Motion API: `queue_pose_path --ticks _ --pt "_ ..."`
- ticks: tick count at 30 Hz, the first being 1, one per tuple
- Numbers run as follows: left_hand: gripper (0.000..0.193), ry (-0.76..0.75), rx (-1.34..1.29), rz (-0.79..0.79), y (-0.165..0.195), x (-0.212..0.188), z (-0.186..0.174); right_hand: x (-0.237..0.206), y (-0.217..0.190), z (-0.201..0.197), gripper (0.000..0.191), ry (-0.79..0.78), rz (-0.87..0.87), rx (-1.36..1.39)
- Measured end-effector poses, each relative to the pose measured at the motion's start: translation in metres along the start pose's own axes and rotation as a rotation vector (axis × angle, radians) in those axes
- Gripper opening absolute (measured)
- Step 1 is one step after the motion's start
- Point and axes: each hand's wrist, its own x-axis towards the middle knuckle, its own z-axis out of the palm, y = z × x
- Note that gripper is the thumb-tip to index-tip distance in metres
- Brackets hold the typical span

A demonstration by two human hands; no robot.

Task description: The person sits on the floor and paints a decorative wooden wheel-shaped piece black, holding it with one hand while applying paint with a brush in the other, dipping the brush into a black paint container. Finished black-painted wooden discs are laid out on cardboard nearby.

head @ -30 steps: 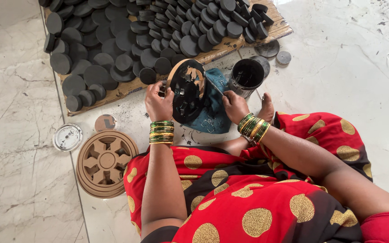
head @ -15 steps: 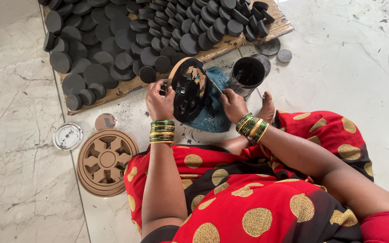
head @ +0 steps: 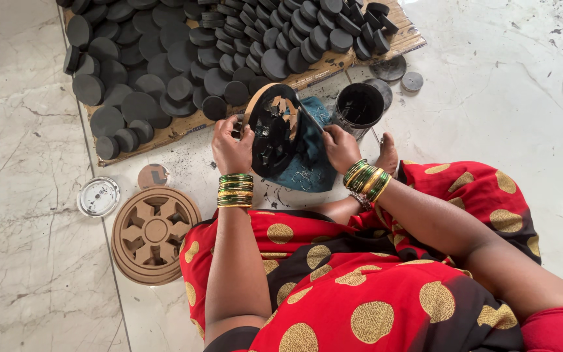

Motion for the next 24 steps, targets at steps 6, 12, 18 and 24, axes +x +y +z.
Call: queue_pose_path --ticks 6,12,18,24 --pt "0.028 -0.006 -0.037 -0.028 0.0 -0.002 0.0 -0.006 -0.009 -0.002 0.028 -0.087 0.104 0.076" --pt "0.031 -0.033 -0.063 -0.065 0.004 -0.001 -0.001 -0.025 -0.045 -0.02 0.027 -0.19 -0.162 -0.325" --pt "0.031 0.017 0.027 0.072 0.008 -0.001 0.001 -0.003 -0.061 -0.045 0.026 -0.02 -0.65 -0.586" --pt "0.032 -0.051 -0.042 -0.039 0.02 -0.004 -0.002 0.005 -0.085 -0.057 0.04 -0.045 -0.759 -0.961"
